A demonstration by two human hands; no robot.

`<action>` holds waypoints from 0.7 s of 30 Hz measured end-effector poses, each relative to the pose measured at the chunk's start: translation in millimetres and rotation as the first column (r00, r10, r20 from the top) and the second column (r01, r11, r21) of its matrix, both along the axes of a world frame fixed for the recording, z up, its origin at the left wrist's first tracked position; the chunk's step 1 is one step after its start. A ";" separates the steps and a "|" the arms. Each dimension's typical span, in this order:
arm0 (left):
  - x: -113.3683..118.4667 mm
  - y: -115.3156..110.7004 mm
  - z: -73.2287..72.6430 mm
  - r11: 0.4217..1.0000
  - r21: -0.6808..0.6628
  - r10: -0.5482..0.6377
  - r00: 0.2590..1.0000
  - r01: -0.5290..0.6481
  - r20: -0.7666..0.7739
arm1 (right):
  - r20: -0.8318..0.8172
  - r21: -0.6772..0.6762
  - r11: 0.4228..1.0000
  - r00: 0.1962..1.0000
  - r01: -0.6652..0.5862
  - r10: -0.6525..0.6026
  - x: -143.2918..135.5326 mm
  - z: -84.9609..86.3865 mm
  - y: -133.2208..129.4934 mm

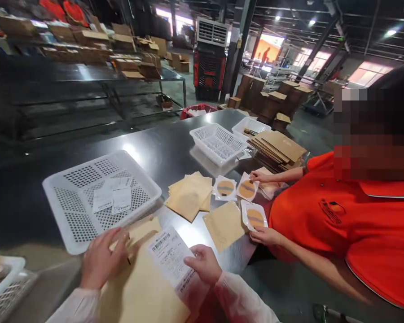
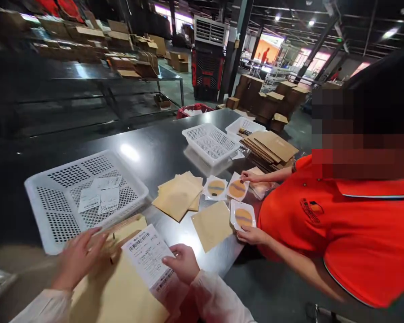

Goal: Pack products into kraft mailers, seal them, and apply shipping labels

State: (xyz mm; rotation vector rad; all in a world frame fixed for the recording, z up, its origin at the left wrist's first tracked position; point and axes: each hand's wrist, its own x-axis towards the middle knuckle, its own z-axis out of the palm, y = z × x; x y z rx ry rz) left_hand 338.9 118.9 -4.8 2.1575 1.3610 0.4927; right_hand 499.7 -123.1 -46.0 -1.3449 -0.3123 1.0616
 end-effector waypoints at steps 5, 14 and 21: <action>-14.5 -108.7 12.6 0.680 -0.694 0.151 0.881 0.236 0.448 | -0.064 -0.008 0.999 0.997 -0.054 0.053 -19.7 -2.9 -20.2; -50.2 -165.3 11.0 0.595 -0.798 0.333 0.876 0.091 0.349 | -0.068 0.007 0.983 0.981 -0.181 0.181 -48.1 1.5 -43.2; -55.7 -171.8 2.9 0.611 -0.791 0.367 0.874 0.032 0.319 | -0.037 -0.045 0.974 0.975 -0.222 0.220 -46.8 3.3 -46.0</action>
